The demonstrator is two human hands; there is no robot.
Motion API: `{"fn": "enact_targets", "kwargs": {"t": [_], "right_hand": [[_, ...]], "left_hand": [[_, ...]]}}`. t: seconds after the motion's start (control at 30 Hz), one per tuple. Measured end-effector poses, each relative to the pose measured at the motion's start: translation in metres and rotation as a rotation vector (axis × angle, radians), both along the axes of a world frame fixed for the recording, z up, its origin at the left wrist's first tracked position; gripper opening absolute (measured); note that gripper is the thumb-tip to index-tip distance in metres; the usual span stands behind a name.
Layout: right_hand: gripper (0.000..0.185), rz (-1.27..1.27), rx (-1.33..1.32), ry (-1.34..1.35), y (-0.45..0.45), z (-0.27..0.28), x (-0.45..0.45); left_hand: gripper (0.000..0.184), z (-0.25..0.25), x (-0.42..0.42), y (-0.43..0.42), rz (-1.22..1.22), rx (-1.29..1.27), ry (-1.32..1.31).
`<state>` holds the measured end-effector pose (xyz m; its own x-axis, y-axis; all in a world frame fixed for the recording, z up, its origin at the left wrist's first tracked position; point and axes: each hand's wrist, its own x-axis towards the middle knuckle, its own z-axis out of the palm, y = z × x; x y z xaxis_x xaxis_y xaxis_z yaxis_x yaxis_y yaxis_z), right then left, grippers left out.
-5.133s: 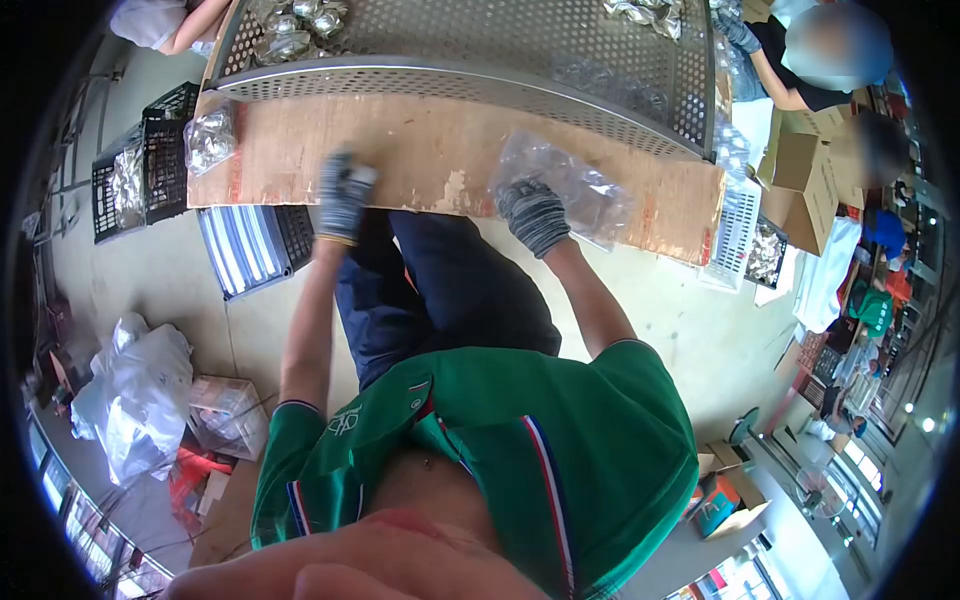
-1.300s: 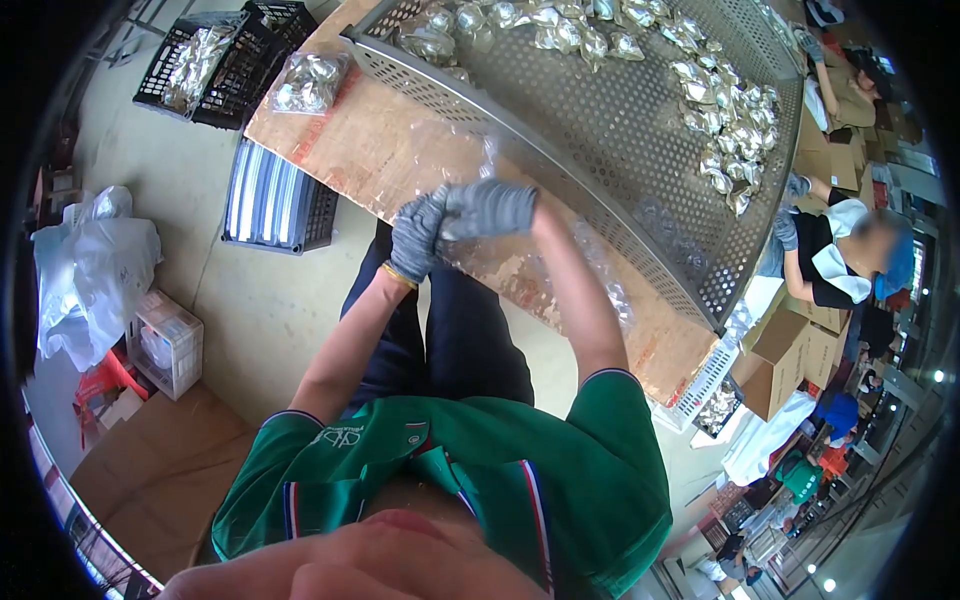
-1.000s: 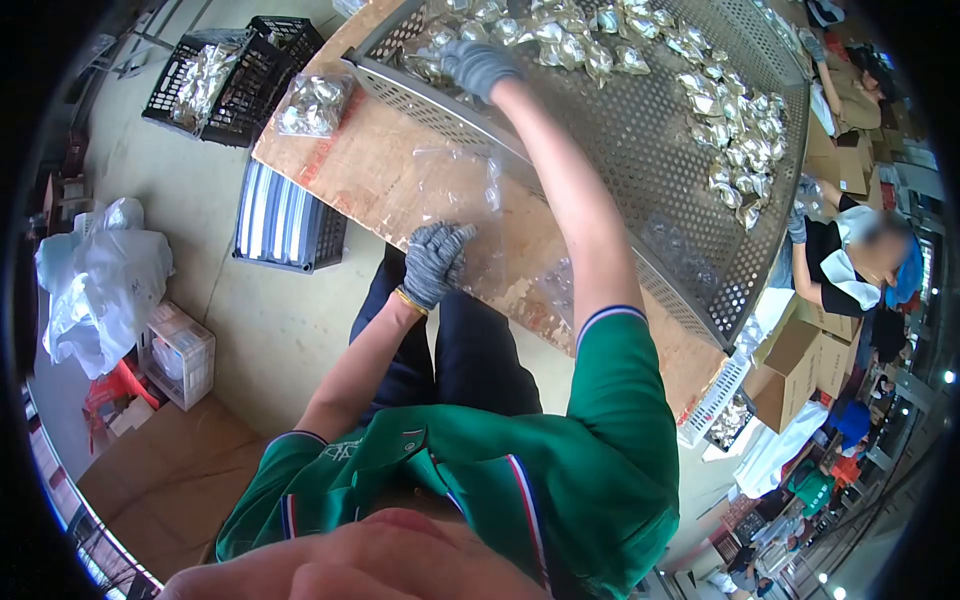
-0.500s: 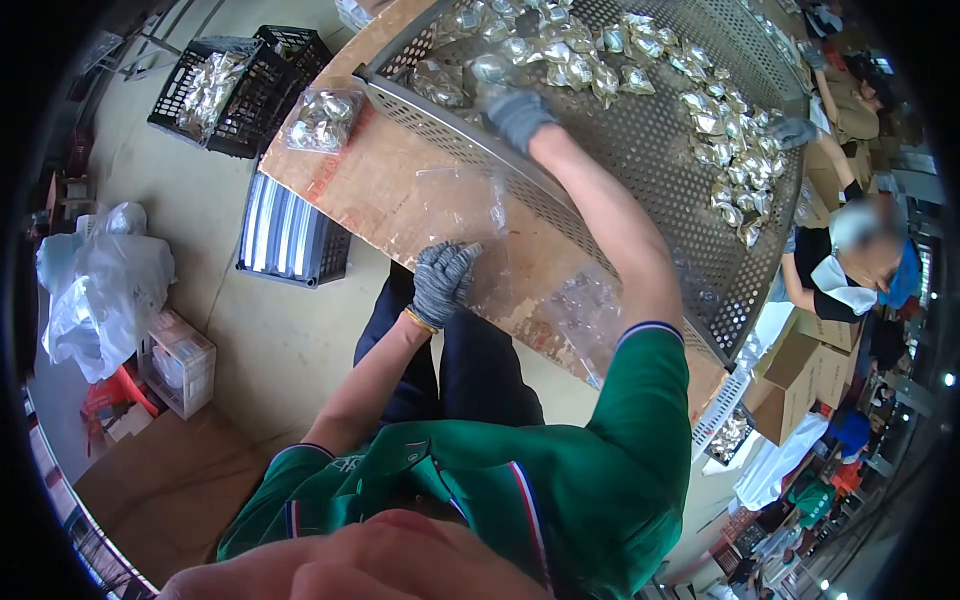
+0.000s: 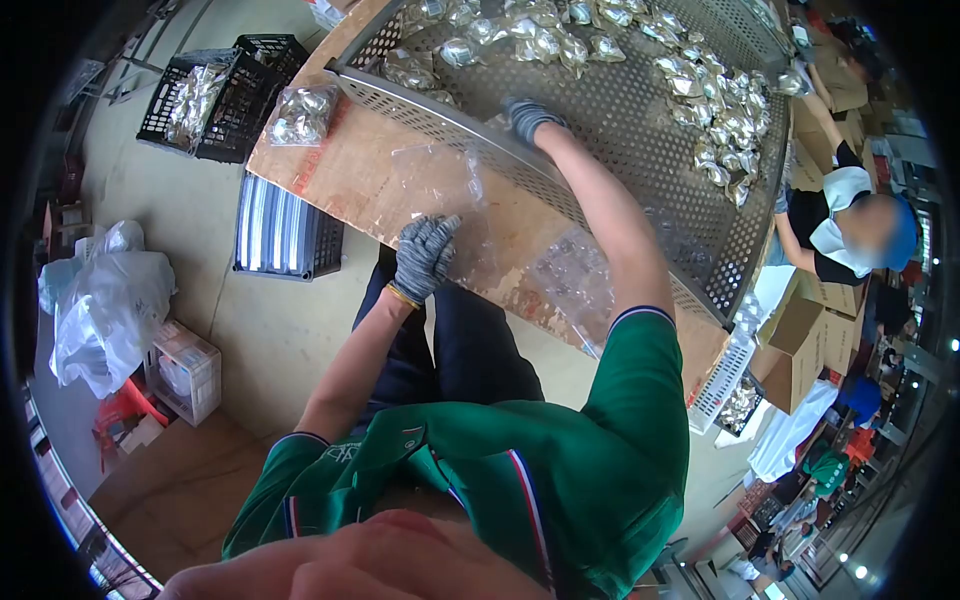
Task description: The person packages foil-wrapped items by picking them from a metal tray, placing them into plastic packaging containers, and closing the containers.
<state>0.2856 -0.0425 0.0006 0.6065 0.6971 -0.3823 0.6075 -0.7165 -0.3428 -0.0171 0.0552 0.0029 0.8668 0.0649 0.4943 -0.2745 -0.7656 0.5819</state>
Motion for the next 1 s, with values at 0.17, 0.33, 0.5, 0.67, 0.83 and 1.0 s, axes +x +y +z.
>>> {"fn": "enact_targets", "kwargs": {"t": [0.17,0.33,0.5,0.67,0.83,1.0], "right_hand": [[0.038,-0.276,0.063,-0.142,-0.008,0.076,-0.022],[0.056,-0.372,0.848,-0.172,-0.038,0.107,-0.108],[0.053,-0.065,0.476,-0.332,-0.044,0.055,-0.204],[0.043,-0.251,0.437,-0.261,-0.046,0.027,-0.226],[0.033,-0.151,0.170,-0.114,-0.038,0.058,-0.214],[0.028,-0.147,-0.045,-0.271,-0.010,0.047,-0.224]], "left_hand": [[0.044,-0.008,0.001,0.001,-0.008,0.003,0.017],[0.046,-0.008,-0.002,-0.001,-0.013,-0.086,0.099],[0.043,-0.032,-0.001,-0.002,0.067,0.037,0.005],[0.045,-0.025,-0.003,-0.002,0.056,0.007,0.058],[0.050,-0.024,-0.002,-0.001,0.005,0.054,0.063],[0.041,-0.019,0.000,-0.001,0.002,0.010,0.110]]}}
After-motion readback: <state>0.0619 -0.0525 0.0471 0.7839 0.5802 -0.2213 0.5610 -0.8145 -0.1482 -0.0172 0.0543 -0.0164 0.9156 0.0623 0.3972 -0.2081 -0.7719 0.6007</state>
